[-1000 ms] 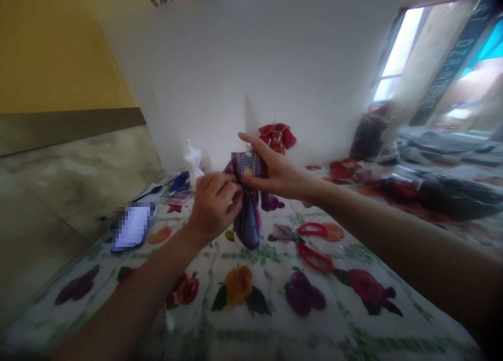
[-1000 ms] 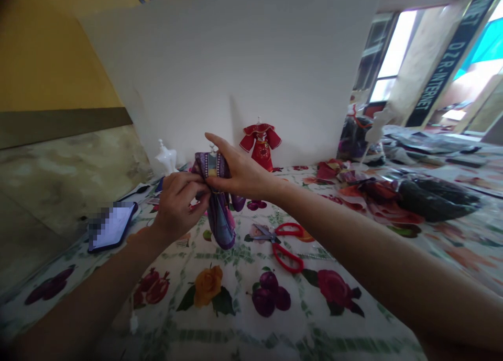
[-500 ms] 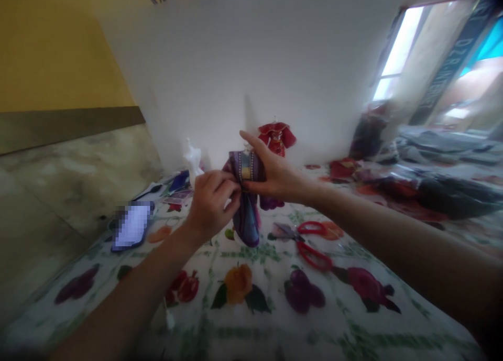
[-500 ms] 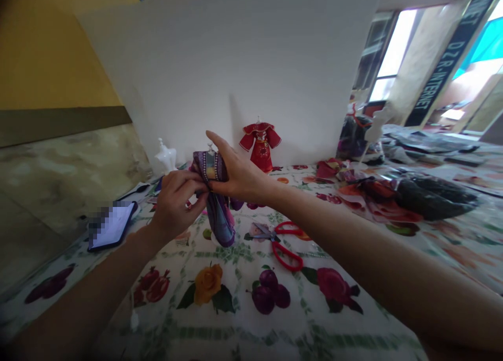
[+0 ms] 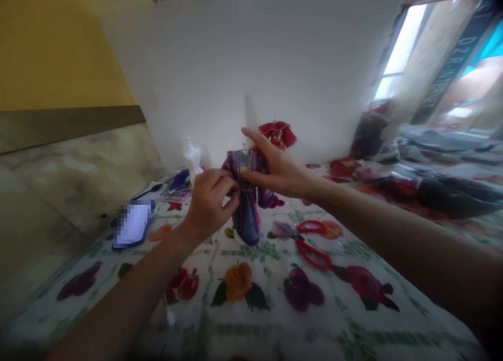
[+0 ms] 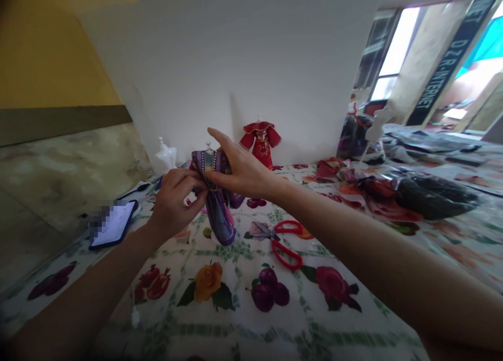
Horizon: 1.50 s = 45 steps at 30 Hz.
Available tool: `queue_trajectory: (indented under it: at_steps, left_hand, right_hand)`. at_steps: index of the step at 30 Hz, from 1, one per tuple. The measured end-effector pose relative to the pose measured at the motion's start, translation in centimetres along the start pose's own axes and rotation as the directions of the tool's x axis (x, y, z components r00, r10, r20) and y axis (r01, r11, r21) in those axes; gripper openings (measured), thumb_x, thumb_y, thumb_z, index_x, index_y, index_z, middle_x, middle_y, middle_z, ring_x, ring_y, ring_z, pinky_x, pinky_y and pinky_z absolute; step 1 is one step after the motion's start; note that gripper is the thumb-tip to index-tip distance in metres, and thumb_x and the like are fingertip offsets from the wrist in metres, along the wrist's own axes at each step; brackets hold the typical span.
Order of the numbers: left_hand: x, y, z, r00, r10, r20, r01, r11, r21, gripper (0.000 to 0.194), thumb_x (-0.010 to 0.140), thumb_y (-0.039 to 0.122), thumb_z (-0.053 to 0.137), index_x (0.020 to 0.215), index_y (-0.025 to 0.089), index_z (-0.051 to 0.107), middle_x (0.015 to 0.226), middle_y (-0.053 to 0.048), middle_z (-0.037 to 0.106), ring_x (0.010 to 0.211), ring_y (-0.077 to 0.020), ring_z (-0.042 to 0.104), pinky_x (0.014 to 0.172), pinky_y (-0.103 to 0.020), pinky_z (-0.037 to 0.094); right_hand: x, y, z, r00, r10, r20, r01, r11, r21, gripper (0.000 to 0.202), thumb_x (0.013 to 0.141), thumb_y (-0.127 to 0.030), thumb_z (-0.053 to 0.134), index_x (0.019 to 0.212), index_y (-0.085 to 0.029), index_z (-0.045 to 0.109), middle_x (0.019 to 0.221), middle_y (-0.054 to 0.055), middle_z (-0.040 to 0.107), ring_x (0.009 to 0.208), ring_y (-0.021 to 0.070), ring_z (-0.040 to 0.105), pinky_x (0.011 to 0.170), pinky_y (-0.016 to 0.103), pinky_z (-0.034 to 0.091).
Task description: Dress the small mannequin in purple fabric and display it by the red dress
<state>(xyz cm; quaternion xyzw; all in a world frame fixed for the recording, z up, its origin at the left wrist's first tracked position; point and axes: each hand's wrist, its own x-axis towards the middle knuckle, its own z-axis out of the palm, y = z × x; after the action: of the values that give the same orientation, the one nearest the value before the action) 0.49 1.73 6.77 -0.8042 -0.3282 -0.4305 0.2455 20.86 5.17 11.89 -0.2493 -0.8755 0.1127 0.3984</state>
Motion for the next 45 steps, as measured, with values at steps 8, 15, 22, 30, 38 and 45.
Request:
queue_trajectory:
  at_steps: [8, 15, 22, 30, 38, 45]
  left_hand:
    - [-0.3, 0.0, 0.0, 0.999, -0.025, -0.021, 0.026, 0.999, 0.019, 0.009, 0.082, 0.013, 0.063, 0.087, 0.020, 0.059, 0.093, -0.005, 0.063, 0.092, -0.0223, 0.060, 0.084, -0.040, 0.046]
    - [-1.3, 1.0, 0.0, 0.999, -0.003, -0.052, 0.005, 0.999, 0.037, 0.017, 0.083, 0.014, 0.063, 0.099, 0.020, 0.059, 0.097, -0.007, 0.061, 0.094, -0.0222, 0.058, 0.087, -0.039, 0.047]
    - [-0.8, 1.0, 0.7, 1.000, 0.008, -0.004, -0.008, 0.994, 0.108, 0.010, 0.086, 0.016, 0.061, 0.095, 0.019, 0.061, 0.093, -0.007, 0.062, 0.089, -0.0231, 0.057, 0.082, -0.040, 0.045]
    - [-0.4, 0.8, 0.6, 1.000, 0.024, 0.005, -0.025, 0.993, 0.120, 0.005, 0.085, 0.014, 0.061, 0.086, 0.018, 0.059, 0.089, -0.006, 0.059, 0.086, -0.0224, 0.056, 0.078, -0.039, 0.044]
    - [-0.2, 0.6, 0.3, 0.999, 0.024, 0.028, -0.026, 0.998, 0.063, 0.006, 0.085, 0.013, 0.061, 0.084, 0.019, 0.059, 0.087, -0.005, 0.060, 0.086, -0.0219, 0.057, 0.078, -0.038, 0.045]
    - [-0.2, 0.6, 0.2, 0.999, 0.052, 0.014, -0.052, 0.998, 0.019, 0.007, 0.085, 0.013, 0.062, 0.085, 0.019, 0.059, 0.088, -0.005, 0.063, 0.087, -0.0213, 0.059, 0.079, -0.038, 0.045]
  right_hand:
    - [-0.3, 0.3, 0.4, 1.000, -0.025, 0.008, 0.025, 0.999, -0.047, 0.086, 0.080, -0.031, 0.067, 0.152, -0.013, 0.024, 0.122, 0.015, 0.058, 0.090, 0.0229, 0.061, 0.084, 0.040, 0.053]
    - [-0.6, 1.0, -0.7, 0.991, -0.103, 0.083, 0.100, 0.994, 0.036, 0.087, 0.080, -0.035, 0.070, 0.152, -0.015, 0.026, 0.141, 0.018, 0.047, 0.120, 0.0290, 0.053, 0.104, 0.043, 0.045]
    - [-0.7, 0.7, -0.6, 0.986, -0.038, 0.160, 0.026, 0.997, 0.074, 0.087, 0.080, -0.025, 0.068, 0.153, -0.015, 0.023, 0.130, 0.016, 0.057, 0.092, 0.0204, 0.062, 0.083, 0.035, 0.053]
    - [-0.8, 0.9, -0.4, 0.987, -0.002, 0.161, -0.011, 0.997, 0.076, 0.085, 0.082, -0.024, 0.065, 0.154, -0.016, 0.019, 0.093, 0.005, 0.064, 0.065, 0.0137, 0.056, 0.057, 0.026, 0.048]
    - [-0.4, 0.6, -0.1, 0.992, -0.006, 0.128, 0.004, 1.000, 0.016, 0.088, 0.077, -0.022, 0.067, 0.153, -0.011, 0.023, 0.101, 0.009, 0.064, 0.070, 0.0145, 0.057, 0.062, 0.027, 0.048]
    - [-0.4, 0.6, 0.1, 0.993, -0.009, 0.117, 0.012, 1.000, -0.022, 0.088, 0.077, -0.020, 0.066, 0.153, -0.011, 0.022, 0.109, 0.013, 0.065, 0.072, 0.0152, 0.059, 0.064, 0.027, 0.047]
